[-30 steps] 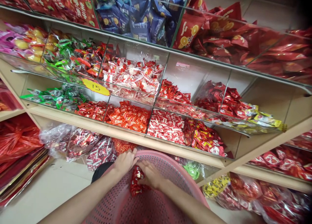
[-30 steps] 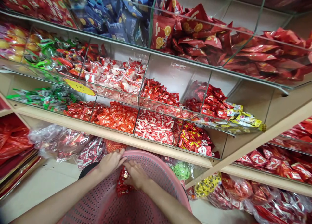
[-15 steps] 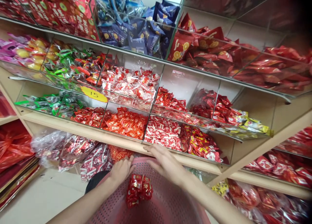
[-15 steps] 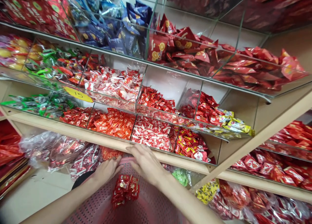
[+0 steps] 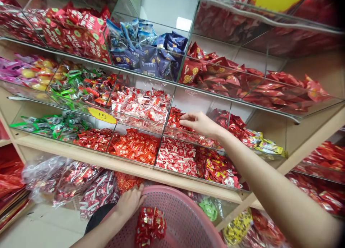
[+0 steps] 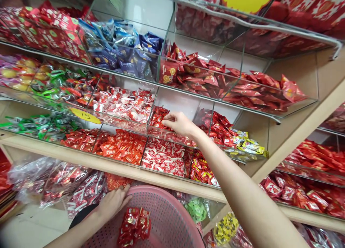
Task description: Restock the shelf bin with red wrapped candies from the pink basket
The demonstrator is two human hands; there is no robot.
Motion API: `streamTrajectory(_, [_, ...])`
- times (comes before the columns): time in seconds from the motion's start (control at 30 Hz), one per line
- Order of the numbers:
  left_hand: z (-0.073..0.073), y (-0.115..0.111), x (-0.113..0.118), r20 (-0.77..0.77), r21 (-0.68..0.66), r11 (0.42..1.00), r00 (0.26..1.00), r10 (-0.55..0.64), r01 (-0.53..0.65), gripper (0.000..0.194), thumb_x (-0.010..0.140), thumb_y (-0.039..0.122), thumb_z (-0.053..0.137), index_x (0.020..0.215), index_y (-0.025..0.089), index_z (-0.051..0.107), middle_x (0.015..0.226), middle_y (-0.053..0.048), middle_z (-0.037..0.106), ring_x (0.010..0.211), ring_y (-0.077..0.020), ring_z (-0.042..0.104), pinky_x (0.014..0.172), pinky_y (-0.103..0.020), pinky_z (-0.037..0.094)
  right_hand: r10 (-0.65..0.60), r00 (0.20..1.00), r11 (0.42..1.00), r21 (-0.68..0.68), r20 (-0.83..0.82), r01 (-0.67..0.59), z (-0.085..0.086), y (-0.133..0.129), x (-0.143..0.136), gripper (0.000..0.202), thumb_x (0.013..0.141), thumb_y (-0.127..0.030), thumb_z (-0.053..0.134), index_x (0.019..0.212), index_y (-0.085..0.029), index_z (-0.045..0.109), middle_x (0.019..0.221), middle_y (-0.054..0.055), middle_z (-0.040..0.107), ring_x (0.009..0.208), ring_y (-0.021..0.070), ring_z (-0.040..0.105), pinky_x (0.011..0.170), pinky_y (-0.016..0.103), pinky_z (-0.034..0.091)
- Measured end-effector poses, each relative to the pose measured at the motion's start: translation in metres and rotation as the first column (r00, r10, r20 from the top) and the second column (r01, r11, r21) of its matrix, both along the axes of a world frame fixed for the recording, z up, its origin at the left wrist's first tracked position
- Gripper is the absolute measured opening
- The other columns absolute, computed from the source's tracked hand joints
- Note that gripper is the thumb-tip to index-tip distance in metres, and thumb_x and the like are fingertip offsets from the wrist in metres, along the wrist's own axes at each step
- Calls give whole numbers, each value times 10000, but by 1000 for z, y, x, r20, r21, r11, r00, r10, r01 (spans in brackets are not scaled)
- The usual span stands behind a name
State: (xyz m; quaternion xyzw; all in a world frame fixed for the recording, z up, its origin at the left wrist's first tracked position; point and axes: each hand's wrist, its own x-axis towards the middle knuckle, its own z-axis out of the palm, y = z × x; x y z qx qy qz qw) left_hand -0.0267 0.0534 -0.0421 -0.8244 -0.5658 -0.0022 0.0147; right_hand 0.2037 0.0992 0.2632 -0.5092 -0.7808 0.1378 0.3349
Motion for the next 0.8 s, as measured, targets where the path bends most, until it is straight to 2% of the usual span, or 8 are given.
streamTrajectory(0.2, [-2,1,0,-5,-7,1000,1000,-1,1,430,916,300,383,1293,107,461,995,-172,661,867,-278,653,708,-379,531,76,989,973,-206,-130,-102,-5,15,-23,67,721,-126,637,785,-139,652,698,5,660,610,102,563,632,258,464])
streamTrajectory(0.37, [-4,3,-2,-4,1,1000,1000,-20,20,428,922,303,377,1295,109,459,974,-168,666,861,-270,654,716,-379,529,25,965,966,-242,-260,-90,0,21,-22,144,675,-12,640,726,-147,639,638,-13,629,598,89,560,624,237,455])
streamTrajectory(0.6, [-5,2,-1,19,23,1000,1000,-19,19,413,912,280,405,1284,115,475,1005,-172,662,866,-274,654,717,-388,531,-108,935,962,-273,-337,12,1,20,5,111,714,-115,648,801,-182,657,702,8,635,567,93,493,504,232,393])
streamTrajectory(0.7, [-7,2,-1,22,20,1000,1000,-17,17,414,911,288,411,1283,119,477,991,-168,667,855,-272,659,712,-384,532,-146,944,957,-285,-296,58,-2,18,10,103,740,-116,609,790,-182,669,714,12,631,573,94,476,495,232,371])
streamTrajectory(0.8, [-6,2,-1,17,25,1000,1000,-14,13,406,910,288,415,1279,132,485,977,-162,672,854,-267,660,715,-377,531,-113,972,964,-262,-208,56,-3,15,11,97,772,-165,582,769,-162,678,654,-1,594,552,86,447,492,234,343])
